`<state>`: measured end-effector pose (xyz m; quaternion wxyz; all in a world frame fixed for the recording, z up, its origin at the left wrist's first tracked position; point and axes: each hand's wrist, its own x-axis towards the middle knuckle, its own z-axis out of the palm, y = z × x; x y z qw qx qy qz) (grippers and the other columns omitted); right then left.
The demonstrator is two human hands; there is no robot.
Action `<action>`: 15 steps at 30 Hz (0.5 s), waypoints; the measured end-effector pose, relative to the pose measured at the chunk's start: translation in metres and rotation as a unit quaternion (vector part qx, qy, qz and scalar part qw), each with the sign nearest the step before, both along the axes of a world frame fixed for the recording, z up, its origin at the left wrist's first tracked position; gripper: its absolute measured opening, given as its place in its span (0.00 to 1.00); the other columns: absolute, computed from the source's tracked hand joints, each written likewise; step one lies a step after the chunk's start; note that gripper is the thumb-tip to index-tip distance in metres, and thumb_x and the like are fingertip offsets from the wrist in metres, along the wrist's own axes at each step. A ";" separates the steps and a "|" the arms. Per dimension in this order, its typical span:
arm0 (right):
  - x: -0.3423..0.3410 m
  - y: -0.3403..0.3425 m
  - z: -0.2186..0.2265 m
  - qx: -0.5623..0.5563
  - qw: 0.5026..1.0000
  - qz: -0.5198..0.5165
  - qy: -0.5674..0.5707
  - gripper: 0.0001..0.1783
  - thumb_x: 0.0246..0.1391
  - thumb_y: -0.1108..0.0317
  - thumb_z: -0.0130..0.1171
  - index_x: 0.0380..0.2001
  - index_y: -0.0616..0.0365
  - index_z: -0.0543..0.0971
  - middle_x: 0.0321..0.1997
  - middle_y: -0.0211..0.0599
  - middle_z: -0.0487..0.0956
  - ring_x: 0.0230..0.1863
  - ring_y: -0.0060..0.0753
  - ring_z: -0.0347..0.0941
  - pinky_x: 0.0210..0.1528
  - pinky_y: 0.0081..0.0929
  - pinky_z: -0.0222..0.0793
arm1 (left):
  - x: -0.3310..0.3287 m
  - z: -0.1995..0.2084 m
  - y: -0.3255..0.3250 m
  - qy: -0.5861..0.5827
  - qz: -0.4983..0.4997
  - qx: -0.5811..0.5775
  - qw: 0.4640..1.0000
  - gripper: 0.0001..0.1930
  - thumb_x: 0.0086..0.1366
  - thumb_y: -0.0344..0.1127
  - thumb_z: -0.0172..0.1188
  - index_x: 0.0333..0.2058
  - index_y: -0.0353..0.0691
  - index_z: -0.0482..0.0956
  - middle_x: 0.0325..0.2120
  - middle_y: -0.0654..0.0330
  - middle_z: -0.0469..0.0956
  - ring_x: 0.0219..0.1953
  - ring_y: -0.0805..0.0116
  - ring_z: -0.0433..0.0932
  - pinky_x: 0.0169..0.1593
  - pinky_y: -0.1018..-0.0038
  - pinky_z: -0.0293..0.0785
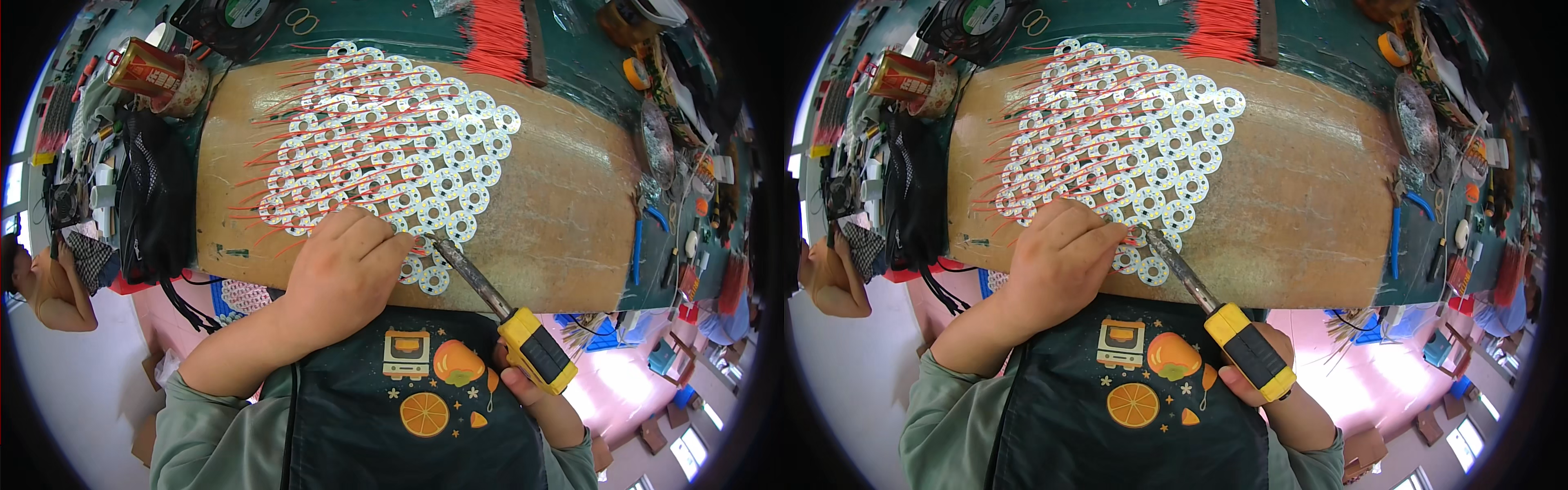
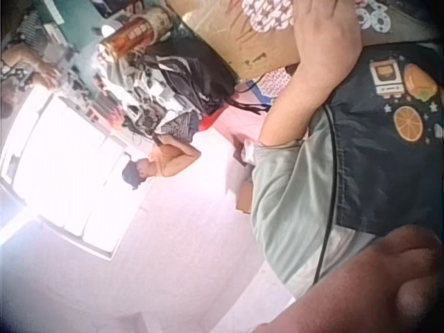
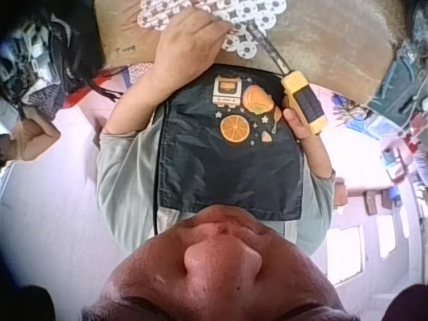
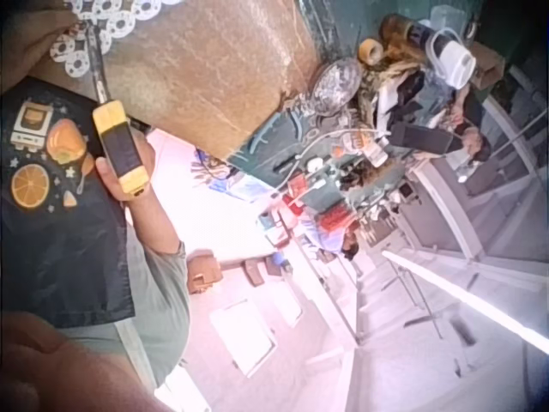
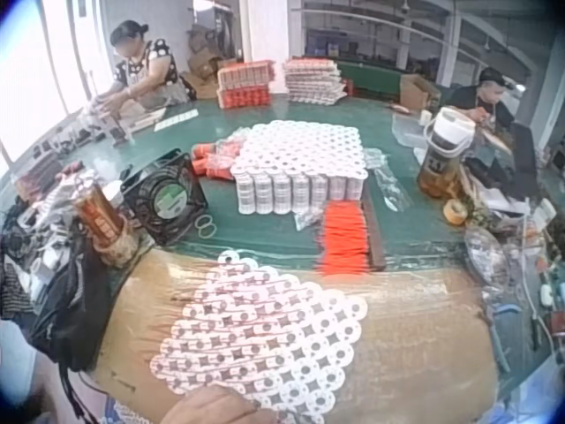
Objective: The person solders wires onto a panel of circular LED circuit boards using a soldering iron, retrieves additional wires from the table by hand, and solders them onto the circuit boards.
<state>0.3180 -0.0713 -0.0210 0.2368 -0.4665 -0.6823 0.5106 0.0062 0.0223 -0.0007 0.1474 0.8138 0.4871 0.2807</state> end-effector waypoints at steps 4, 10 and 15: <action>-0.003 0.005 0.001 0.001 1.000 0.002 0.015 0.16 0.55 0.52 0.60 0.30 0.55 0.80 0.26 0.35 0.78 0.25 0.45 0.75 0.26 0.36 0.70 | 0.000 -0.001 0.000 0.005 0.002 -0.001 1.000 0.14 0.46 0.23 0.66 0.35 0.39 0.82 0.29 0.61 0.76 0.34 0.61 0.76 0.40 0.68 0.74; -0.004 0.002 0.000 -0.003 1.000 -0.006 0.021 0.15 0.54 0.54 0.61 0.29 0.54 0.79 0.26 0.35 0.78 0.26 0.44 0.76 0.27 0.36 0.70 | -0.001 -0.002 -0.001 0.013 0.001 0.000 1.000 0.14 0.46 0.23 0.66 0.35 0.39 0.82 0.29 0.61 0.75 0.34 0.61 0.76 0.41 0.68 0.74; -0.005 0.003 0.003 -0.012 0.999 -0.024 0.026 0.14 0.53 0.55 0.61 0.27 0.55 0.79 0.25 0.35 0.78 0.26 0.44 0.76 0.27 0.36 0.70 | 0.000 -0.002 -0.001 0.018 0.000 -0.001 1.000 0.14 0.46 0.23 0.65 0.35 0.39 0.81 0.29 0.61 0.75 0.34 0.61 0.76 0.41 0.68 0.74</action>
